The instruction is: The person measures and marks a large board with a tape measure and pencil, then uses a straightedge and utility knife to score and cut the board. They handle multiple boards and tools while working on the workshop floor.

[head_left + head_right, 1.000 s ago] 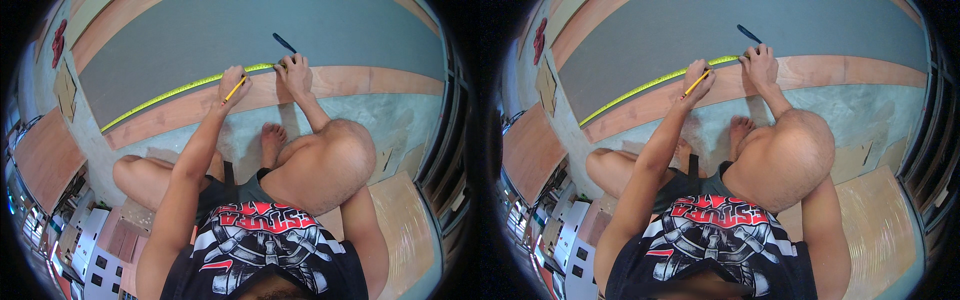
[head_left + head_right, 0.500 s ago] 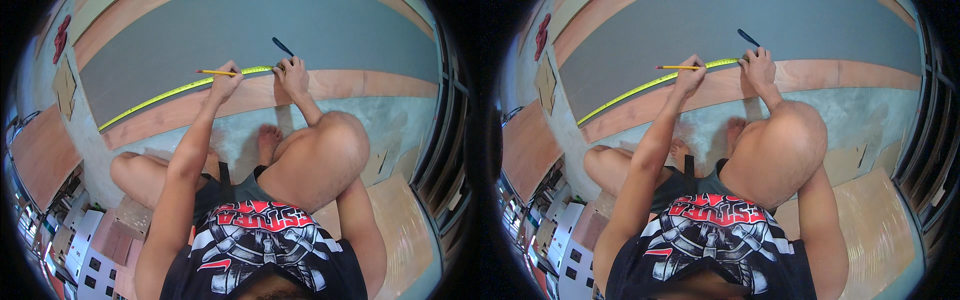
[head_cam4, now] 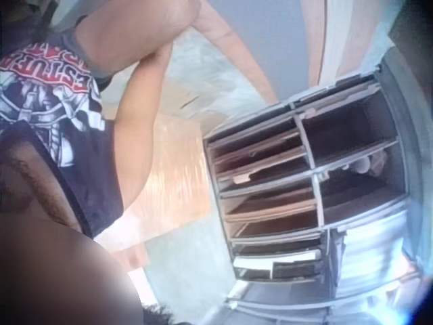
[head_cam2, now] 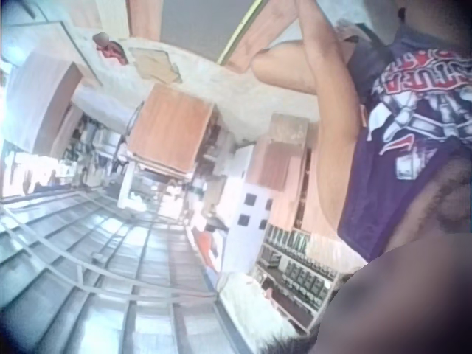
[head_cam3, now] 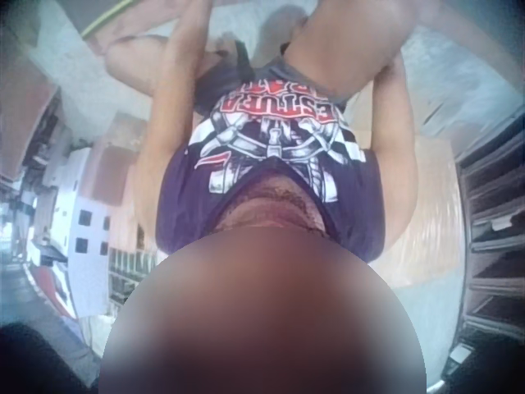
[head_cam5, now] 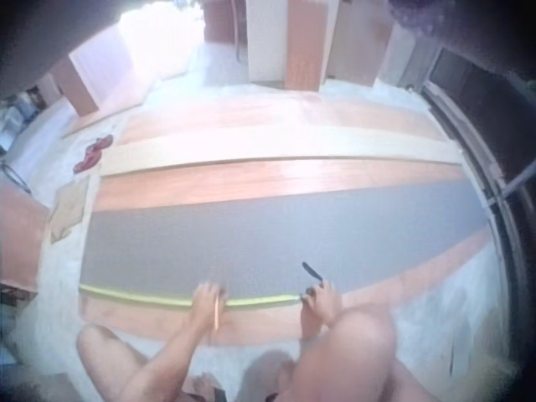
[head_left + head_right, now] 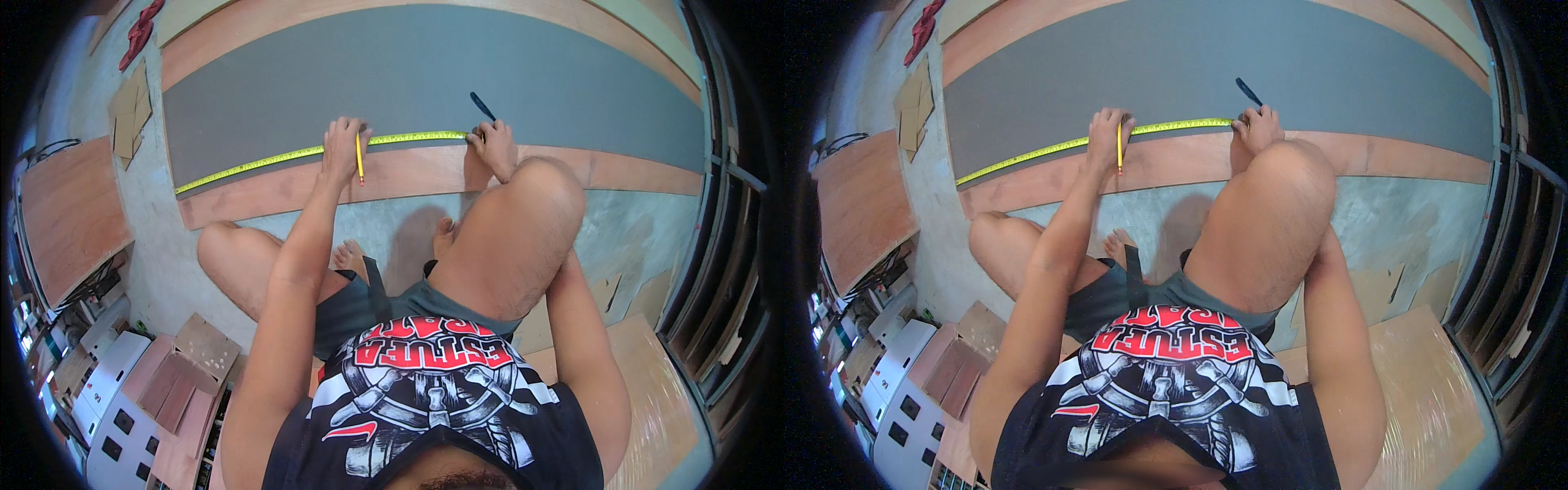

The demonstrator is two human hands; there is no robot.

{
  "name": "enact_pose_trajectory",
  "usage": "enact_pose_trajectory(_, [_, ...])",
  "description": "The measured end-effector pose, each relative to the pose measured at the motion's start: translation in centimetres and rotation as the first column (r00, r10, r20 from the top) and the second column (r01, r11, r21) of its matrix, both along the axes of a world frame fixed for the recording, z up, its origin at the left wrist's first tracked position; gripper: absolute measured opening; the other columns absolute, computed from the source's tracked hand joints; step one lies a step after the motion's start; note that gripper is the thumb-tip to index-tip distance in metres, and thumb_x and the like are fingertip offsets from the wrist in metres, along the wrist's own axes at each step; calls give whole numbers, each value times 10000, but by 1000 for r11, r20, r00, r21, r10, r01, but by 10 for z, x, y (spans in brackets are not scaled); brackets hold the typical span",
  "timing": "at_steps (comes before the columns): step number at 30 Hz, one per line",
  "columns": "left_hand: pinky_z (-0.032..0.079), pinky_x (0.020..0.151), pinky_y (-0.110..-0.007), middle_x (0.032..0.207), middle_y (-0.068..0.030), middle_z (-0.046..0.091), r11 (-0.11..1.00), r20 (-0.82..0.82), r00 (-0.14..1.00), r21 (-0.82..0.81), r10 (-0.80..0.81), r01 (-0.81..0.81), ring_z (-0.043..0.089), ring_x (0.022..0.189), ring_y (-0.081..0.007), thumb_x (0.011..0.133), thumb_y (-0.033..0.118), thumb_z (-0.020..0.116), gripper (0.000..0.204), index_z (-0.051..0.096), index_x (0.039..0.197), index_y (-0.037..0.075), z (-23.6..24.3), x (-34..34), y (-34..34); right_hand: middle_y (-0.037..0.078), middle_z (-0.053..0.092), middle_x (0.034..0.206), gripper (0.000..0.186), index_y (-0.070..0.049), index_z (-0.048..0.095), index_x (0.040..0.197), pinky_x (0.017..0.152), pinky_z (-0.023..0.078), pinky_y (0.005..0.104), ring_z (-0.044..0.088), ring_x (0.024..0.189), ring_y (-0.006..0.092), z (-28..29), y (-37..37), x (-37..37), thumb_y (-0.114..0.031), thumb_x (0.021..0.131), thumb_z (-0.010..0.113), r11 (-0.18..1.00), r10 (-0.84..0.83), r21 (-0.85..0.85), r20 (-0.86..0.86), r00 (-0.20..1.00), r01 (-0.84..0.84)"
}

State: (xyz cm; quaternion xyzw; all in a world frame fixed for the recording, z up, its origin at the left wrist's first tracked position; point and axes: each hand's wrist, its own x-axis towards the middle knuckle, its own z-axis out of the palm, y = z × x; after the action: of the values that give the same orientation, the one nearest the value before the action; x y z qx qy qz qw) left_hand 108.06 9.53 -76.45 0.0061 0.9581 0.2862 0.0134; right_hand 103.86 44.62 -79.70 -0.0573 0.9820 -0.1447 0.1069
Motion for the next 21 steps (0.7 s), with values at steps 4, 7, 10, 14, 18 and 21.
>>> enact_pose_trajectory(4, [451, 899, -481, 1104, -149, 609, 998, 110, 994, -64, -19, 26, 552, 1071, -361, 923, 242, 704, 241, 667, 1097, 79, 0, 17, -10, 152, 602, 1001, 305, -124, 700, 958, 818, 494, 499, 573, 993, 386, -19, 1, 4, -420, 891, 727, 995, -22, -97, -81, 996, 14])
enact_pose_trajectory(7, [438, 912, -492, 1097, -158, 596, 996, 49, 998, -68, -50, 53, 537, 1082, -377, 899, 264, 720, 257, 652, 1055, 72, -4, 20, -23, 166, 593, 1035, 232, -90, 709, 958, 828, 478, 480, 541, 1001, 347, -10, 1, -3, -291, 843, 737, 997, -27, -76, 22, 999, 28])
enact_pose_trajectory(10, [436, 898, -506, 1078, -142, 615, 994, 185, 983, -102, -15, 34, 536, 1087, -383, 892, 311, 725, 258, 665, 1001, 85, -1, 16, -44, 181, 611, 917, 236, -81, 701, 943, 757, 494, 489, 580, 893, 347, 37, 5, -6, -296, 848, 728, 975, 102, -208, 84, 991, -83])
enact_pose_trajectory(14, [494, 796, -490, 878, -164, 715, 996, 413, 910, -51, -41, 68, 674, 907, -369, 924, 387, 685, 321, 694, 908, 67, 25, 10, -84, 185, 645, 997, 331, -90, 706, 1016, 833, 482, 454, 587, 954, 340, 119, 8, 23, -371, 850, 762, 822, 239, -514, -81, 967, -247])
enact_pose_trajectory(18, [518, 706, -471, 784, -178, 708, 986, 322, 941, -96, -102, 139, 693, 789, -379, 917, 391, 694, 328, 702, 899, 64, 64, -3, -110, 181, 647, 1022, 351, -94, 695, 1044, 856, 482, 450, 588, 978, 336, 136, 5, 27, -379, 853, 765, 749, 239, -621, -71, 968, -230])
enact_pose_trajectory(21, [520, 656, -452, 728, -158, 692, 959, 203, 960, -169, -194, 230, 688, 724, -356, 910, 380, 705, 305, 704, 889, 75, 94, -15, -120, 177, 643, 1017, 353, -94, 685, 1050, 858, 485, 452, 591, 981, 336, 118, 13, 18, -378, 856, 761, 775, 199, -607, -29, 979, -176])
